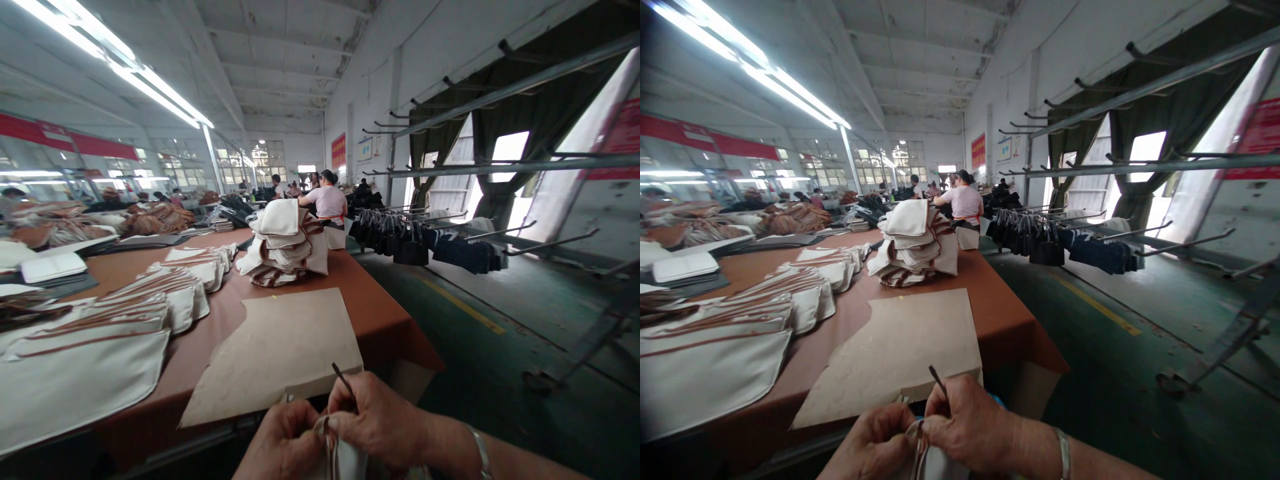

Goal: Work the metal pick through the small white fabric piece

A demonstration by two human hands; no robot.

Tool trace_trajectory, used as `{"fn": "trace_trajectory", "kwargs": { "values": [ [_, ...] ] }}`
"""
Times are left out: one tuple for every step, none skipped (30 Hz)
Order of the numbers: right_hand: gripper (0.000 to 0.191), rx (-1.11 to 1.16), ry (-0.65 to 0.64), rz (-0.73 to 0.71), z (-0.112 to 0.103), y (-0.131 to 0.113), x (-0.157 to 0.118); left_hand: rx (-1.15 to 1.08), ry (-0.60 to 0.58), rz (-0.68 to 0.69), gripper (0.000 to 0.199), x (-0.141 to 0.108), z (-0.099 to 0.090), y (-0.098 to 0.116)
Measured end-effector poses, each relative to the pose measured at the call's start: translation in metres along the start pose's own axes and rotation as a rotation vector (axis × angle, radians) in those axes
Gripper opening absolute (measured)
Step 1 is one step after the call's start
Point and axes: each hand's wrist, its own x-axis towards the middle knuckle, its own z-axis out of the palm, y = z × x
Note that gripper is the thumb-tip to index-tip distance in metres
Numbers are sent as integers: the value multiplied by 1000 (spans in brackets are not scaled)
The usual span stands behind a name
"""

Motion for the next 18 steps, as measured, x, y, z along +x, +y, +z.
{"fn": "trace_trajectory", "kwargs": {
  "values": [
    [12,22,-26,16,-1,-1,0,-2,-1,1,31,0,0,1],
    [13,29,-40,24,-1,-1,-1,0,-3,3,31,0,0,0],
    [13,23,-35,12,0,-1,-1,5,-12,3,30,1,-1,-1],
    [11,4,-12,-18,1,1,-1,4,-20,1,29,2,-2,-2],
    [9,-23,25,-66,3,4,-1,-6,-33,-3,28,3,-4,-4],
    [8,-59,68,-136,5,8,0,-25,-43,-2,28,5,-6,-7],
    [8,-104,103,-236,7,13,0,-55,-49,9,31,6,-8,-9],
    [9,-162,126,-363,9,18,1,-97,-45,29,34,8,-10,-12],
    [12,-232,137,-506,11,23,1,-135,-46,47,38,10,-11,-15],
    [17,-314,148,-653,12,27,2,-166,-55,59,44,12,-12,-18],
    [21,-408,157,-786,12,31,3,-190,-76,62,51,14,-13,-21],
    [25,-507,166,-891,11,34,3,-209,-103,57,57,15,-13,-25],
    [28,-599,183,-967,9,35,4,-216,-135,45,61,16,-12,-28],
    [30,-683,203,-1022,8,36,3,-213,-161,33,63,17,-11,-30],
    [30,-752,221,-1069,6,36,3,-205,-175,31,63,17,-10,-32],
    [30,-806,233,-1107,5,36,1,-195,-176,34,63,16,-9,-33],
    [29,-838,234,-1130,5,36,0,-184,-183,36,63,14,-9,-32],
    [29,-834,227,-1132,5,35,-2,-179,-193,39,63,11,-9,-30]
  ]
}}
